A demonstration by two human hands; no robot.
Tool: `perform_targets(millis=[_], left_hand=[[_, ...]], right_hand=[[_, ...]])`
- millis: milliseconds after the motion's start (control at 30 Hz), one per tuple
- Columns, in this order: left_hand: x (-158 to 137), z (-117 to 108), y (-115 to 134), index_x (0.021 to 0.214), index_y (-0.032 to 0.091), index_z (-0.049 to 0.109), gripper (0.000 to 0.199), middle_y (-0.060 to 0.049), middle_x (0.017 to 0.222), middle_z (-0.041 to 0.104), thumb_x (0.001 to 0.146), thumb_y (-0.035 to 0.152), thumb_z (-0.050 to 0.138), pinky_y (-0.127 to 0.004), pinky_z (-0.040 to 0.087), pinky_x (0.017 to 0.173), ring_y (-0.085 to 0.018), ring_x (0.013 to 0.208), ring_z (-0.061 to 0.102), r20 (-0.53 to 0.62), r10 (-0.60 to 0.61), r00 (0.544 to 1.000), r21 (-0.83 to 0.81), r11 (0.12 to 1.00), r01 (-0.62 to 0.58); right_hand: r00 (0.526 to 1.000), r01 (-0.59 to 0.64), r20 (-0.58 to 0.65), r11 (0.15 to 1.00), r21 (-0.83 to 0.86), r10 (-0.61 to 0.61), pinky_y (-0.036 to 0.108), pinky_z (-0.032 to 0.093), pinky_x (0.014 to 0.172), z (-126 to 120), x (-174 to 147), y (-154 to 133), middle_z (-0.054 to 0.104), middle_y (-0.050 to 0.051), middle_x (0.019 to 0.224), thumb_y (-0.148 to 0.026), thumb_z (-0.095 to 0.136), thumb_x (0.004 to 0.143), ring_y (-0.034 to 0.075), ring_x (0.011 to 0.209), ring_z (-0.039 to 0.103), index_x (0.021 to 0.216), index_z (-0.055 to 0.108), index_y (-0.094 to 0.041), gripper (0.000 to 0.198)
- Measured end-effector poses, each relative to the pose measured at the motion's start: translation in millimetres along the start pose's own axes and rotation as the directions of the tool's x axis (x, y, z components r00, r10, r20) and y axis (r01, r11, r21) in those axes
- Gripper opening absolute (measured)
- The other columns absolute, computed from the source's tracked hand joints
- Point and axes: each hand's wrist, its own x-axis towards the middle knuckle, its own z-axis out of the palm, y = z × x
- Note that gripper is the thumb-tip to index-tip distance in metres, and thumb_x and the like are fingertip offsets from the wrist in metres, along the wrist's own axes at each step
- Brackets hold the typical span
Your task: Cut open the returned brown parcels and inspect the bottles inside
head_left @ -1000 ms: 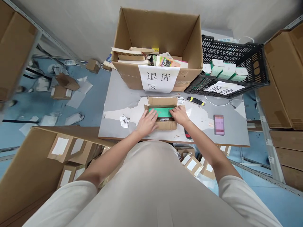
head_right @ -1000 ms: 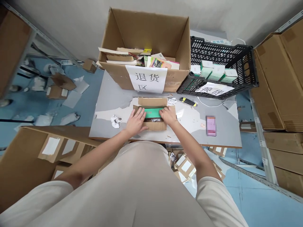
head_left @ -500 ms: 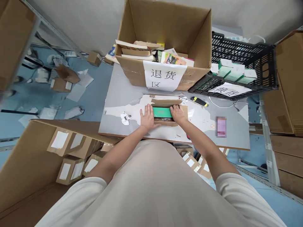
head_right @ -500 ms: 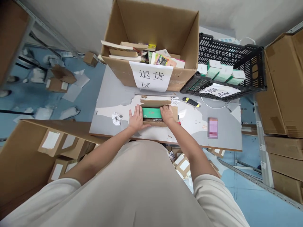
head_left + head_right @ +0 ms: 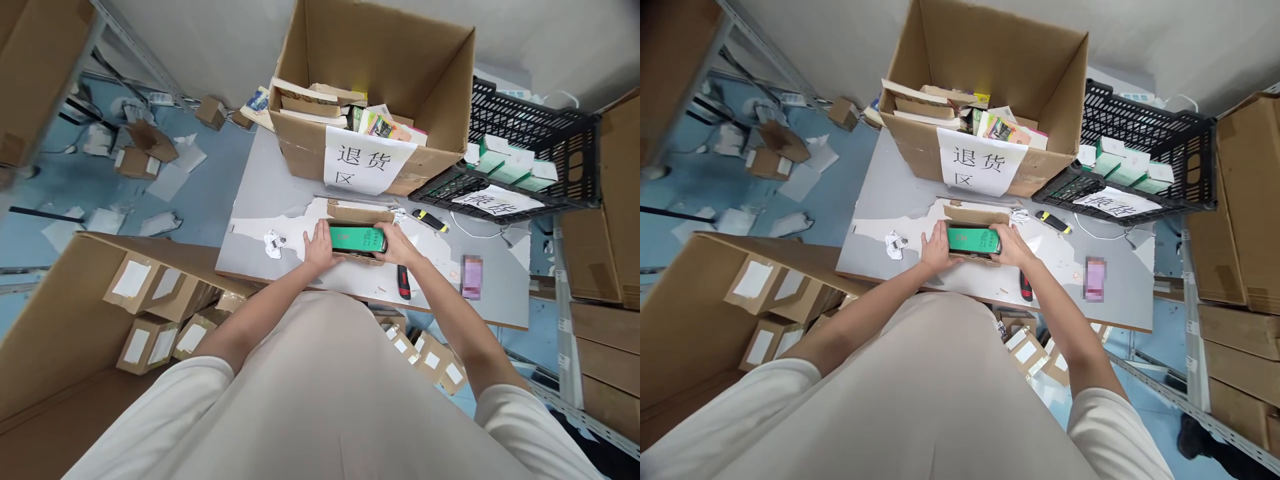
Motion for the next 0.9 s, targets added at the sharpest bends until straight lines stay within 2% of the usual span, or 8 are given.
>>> perform_targets(millis=[167, 300, 400, 467, 600, 700, 800, 900], left_hand=[[0.3, 0.4, 9.6, 0.153, 0.008, 0.003, 0.118, -0.024, 0.159, 0.006, 0.069, 0.064, 0.065, -0.061, 0.017, 0.114, -0.036, 0.147, 0.011, 0.015, 0.004, 1.000, -0.020, 1.000, -0.003], [0.0, -1.1, 20.7, 0.152, 0.007, 0.001, 0.123, -0.024, 0.158, 0.005, 0.066, 0.062, 0.069, -0.061, 0.015, 0.114, -0.036, 0.147, 0.010, 0.003, -0.009, 1.000, -0.046, 0.999, 0.009], [0.7, -2.1, 26.5, 0.152, 0.008, 0.001, 0.125, -0.022, 0.159, 0.005, 0.064, 0.063, 0.070, -0.062, 0.011, 0.114, -0.037, 0.148, 0.005, 0.021, 0.060, 0.998, -0.071, 0.996, -0.059], [1.1, -2.6, 29.0, 0.152, 0.009, 0.001, 0.124, -0.022, 0.159, 0.005, 0.064, 0.066, 0.068, -0.063, 0.010, 0.114, -0.037, 0.148, 0.002, 0.022, 0.069, 0.997, -0.112, 0.992, -0.066], [-0.2, -8.5, 31.5, 0.152, 0.010, 0.001, 0.131, -0.024, 0.159, 0.006, 0.059, 0.070, 0.071, -0.066, 0.010, 0.112, -0.040, 0.147, 0.002, -0.066, 0.035, 0.997, -0.256, 0.965, -0.051], [-3.8, -20.9, 32.8, 0.151, 0.014, 0.003, 0.136, -0.025, 0.157, 0.011, 0.051, 0.068, 0.077, -0.066, 0.013, 0.112, -0.043, 0.146, 0.009, -0.227, 0.091, 0.970, -0.398, 0.900, -0.178], [-8.5, -34.2, 35.0, 0.147, 0.019, 0.019, 0.121, -0.021, 0.146, 0.038, 0.052, 0.058, 0.081, -0.056, 0.030, 0.109, -0.038, 0.134, 0.039, -0.400, 0.270, 0.876, -0.507, 0.731, -0.457], [-13.3, -38.7, 37.3, 0.130, 0.020, 0.041, 0.090, -0.012, 0.121, 0.057, 0.053, 0.044, 0.082, -0.043, 0.046, 0.094, -0.029, 0.110, 0.058, -0.514, 0.323, 0.795, -0.559, 0.576, -0.596]], right_hand=[[0.978, -0.048, -0.204, 0.999, 0.016, 0.050, 0.049, 0.024, 0.109, -3.3, 5.4, -27.2, 0.056, 0.018, 0.125, -0.044, 0.064, 0.073, 0.031, 0.113, 0.052, 0.134, 0.036, -0.011, 0.074], [0.992, 0.023, -0.120, 0.989, -0.146, -0.041, 0.062, 0.010, 0.111, 1.3, 9.0, -48.0, 0.046, 0.019, 0.140, -0.045, 0.054, 0.085, 0.035, 0.124, 0.043, 0.142, 0.036, -0.015, 0.066], [0.996, 0.068, -0.049, 0.988, -0.139, -0.076, 0.061, 0.024, 0.108, 8.7, 9.9, -52.1, 0.043, 0.021, 0.142, -0.041, 0.051, 0.089, 0.035, 0.127, 0.039, 0.145, 0.035, -0.015, 0.064], [0.991, 0.102, -0.080, 0.991, -0.085, -0.109, 0.055, 0.035, 0.104, 6.7, 9.9, -51.1, 0.044, 0.021, 0.141, -0.040, 0.052, 0.089, 0.034, 0.127, 0.040, 0.144, 0.038, -0.014, 0.063], [0.941, 0.170, -0.292, 0.985, -0.027, -0.170, 0.053, 0.041, 0.102, -30.8, 2.4, -56.0, 0.050, 0.019, 0.136, -0.046, 0.057, 0.087, 0.033, 0.124, 0.047, 0.143, 0.042, -0.017, 0.065], [0.887, 0.245, -0.400, 0.969, -0.012, -0.229, 0.054, 0.043, 0.100, -77.1, -12.4, -74.1, 0.055, 0.018, 0.133, -0.050, 0.062, 0.083, 0.032, 0.122, 0.051, 0.146, 0.038, -0.020, 0.074], [0.852, 0.362, -0.405, 0.932, -0.003, -0.332, 0.052, 0.045, 0.099, -114.2, -29.6, -96.9, 0.058, 0.016, 0.132, -0.050, 0.064, 0.082, 0.030, 0.120, 0.056, 0.147, 0.036, -0.022, 0.076], [0.810, 0.431, -0.438, 0.902, -0.007, -0.390, 0.050, 0.046, 0.098, -129.7, -43.6, -112.0, 0.058, 0.017, 0.132, -0.050, 0.066, 0.080, 0.029, 0.119, 0.057, 0.141, 0.043, -0.021, 0.072]])
